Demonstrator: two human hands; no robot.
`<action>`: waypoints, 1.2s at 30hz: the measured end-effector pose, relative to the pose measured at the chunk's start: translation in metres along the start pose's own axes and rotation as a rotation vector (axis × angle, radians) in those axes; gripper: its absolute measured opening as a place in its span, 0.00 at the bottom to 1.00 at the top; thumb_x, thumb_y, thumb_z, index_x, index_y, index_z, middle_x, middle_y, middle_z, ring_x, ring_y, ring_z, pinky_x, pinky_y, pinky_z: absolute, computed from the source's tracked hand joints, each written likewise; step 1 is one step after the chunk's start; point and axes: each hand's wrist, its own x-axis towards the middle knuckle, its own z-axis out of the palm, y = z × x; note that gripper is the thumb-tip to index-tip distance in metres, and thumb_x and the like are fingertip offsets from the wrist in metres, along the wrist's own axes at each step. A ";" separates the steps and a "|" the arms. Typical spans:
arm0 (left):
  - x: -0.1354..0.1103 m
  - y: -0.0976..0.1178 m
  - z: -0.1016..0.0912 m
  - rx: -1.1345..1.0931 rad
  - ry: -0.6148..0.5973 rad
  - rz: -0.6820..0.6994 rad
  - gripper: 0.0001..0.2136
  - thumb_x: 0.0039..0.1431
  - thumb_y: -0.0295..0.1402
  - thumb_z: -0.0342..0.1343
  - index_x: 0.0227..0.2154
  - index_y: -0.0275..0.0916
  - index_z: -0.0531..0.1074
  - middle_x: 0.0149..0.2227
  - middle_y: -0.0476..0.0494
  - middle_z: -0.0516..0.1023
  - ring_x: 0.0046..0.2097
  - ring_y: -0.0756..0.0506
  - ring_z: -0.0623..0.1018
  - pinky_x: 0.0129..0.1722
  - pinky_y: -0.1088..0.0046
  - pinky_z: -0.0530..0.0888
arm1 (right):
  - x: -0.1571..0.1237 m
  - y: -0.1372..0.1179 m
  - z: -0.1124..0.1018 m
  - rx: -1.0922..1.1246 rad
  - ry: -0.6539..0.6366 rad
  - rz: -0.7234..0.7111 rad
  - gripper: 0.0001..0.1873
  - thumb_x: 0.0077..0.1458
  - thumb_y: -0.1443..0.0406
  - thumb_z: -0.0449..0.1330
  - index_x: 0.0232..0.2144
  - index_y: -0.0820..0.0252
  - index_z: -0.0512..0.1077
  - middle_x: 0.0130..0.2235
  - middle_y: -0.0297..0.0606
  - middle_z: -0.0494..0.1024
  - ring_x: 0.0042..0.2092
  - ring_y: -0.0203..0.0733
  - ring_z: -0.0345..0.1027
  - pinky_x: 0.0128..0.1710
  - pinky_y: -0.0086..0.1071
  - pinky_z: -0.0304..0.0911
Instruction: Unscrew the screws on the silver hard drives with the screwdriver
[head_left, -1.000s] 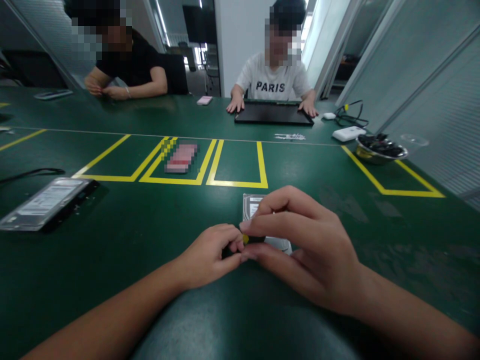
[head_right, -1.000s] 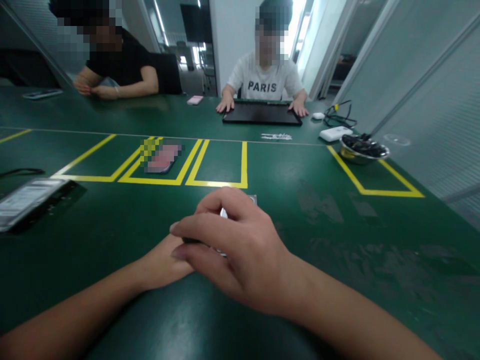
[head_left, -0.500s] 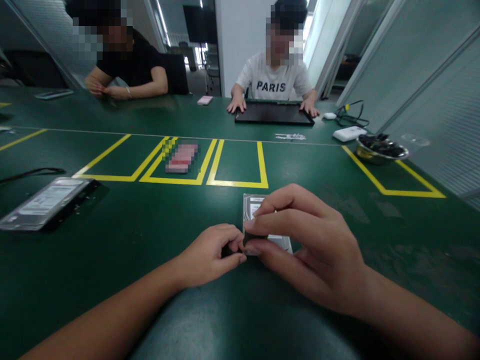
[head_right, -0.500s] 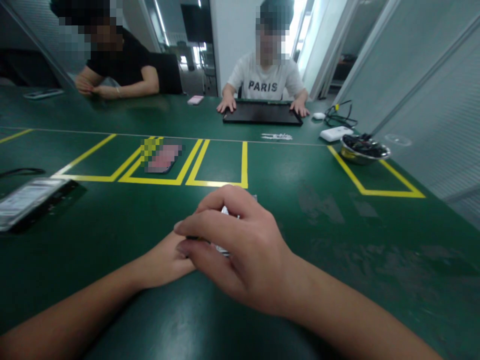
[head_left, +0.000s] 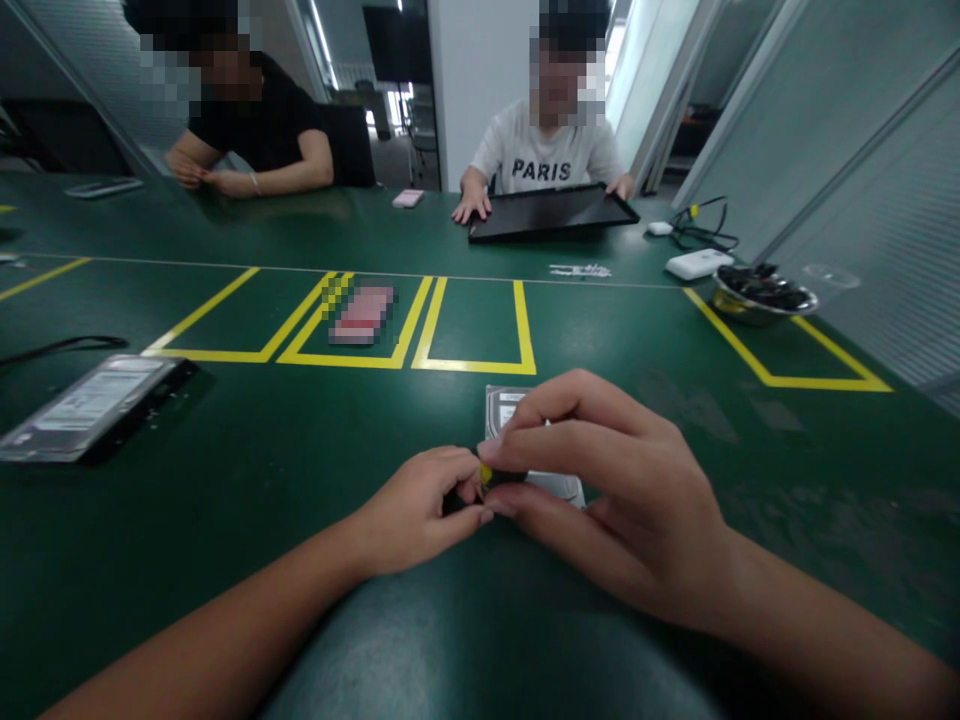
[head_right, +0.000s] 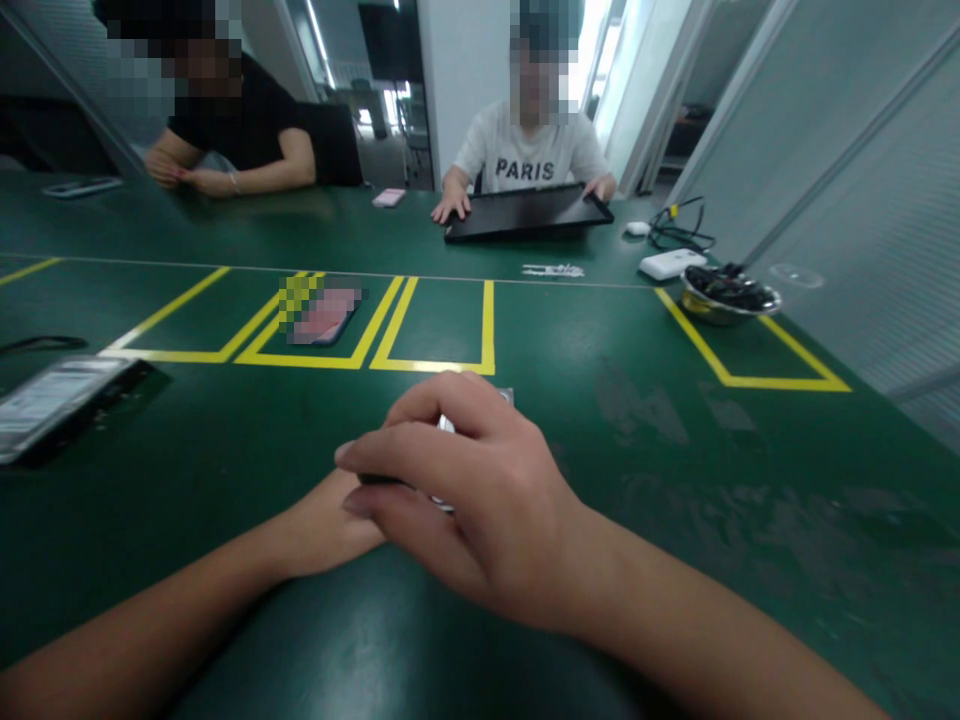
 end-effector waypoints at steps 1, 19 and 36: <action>0.000 -0.001 0.000 0.015 -0.004 -0.001 0.06 0.61 0.37 0.56 0.32 0.40 0.72 0.31 0.48 0.74 0.38 0.44 0.75 0.44 0.66 0.74 | 0.000 0.000 0.000 0.000 -0.002 0.005 0.09 0.58 0.70 0.63 0.42 0.61 0.75 0.40 0.40 0.76 0.42 0.36 0.71 0.40 0.31 0.72; 0.001 0.001 -0.002 0.014 -0.022 -0.008 0.05 0.61 0.35 0.55 0.35 0.40 0.72 0.32 0.47 0.75 0.40 0.43 0.76 0.47 0.63 0.73 | 0.002 0.001 -0.002 -0.010 -0.027 0.017 0.10 0.59 0.66 0.64 0.44 0.60 0.75 0.41 0.41 0.77 0.44 0.37 0.72 0.43 0.33 0.72; 0.001 0.000 -0.001 0.031 -0.028 -0.013 0.04 0.60 0.34 0.57 0.34 0.40 0.73 0.31 0.48 0.75 0.39 0.44 0.76 0.48 0.64 0.73 | 0.002 0.005 -0.003 0.006 -0.027 0.001 0.10 0.57 0.66 0.66 0.42 0.62 0.75 0.40 0.40 0.75 0.42 0.37 0.72 0.43 0.33 0.72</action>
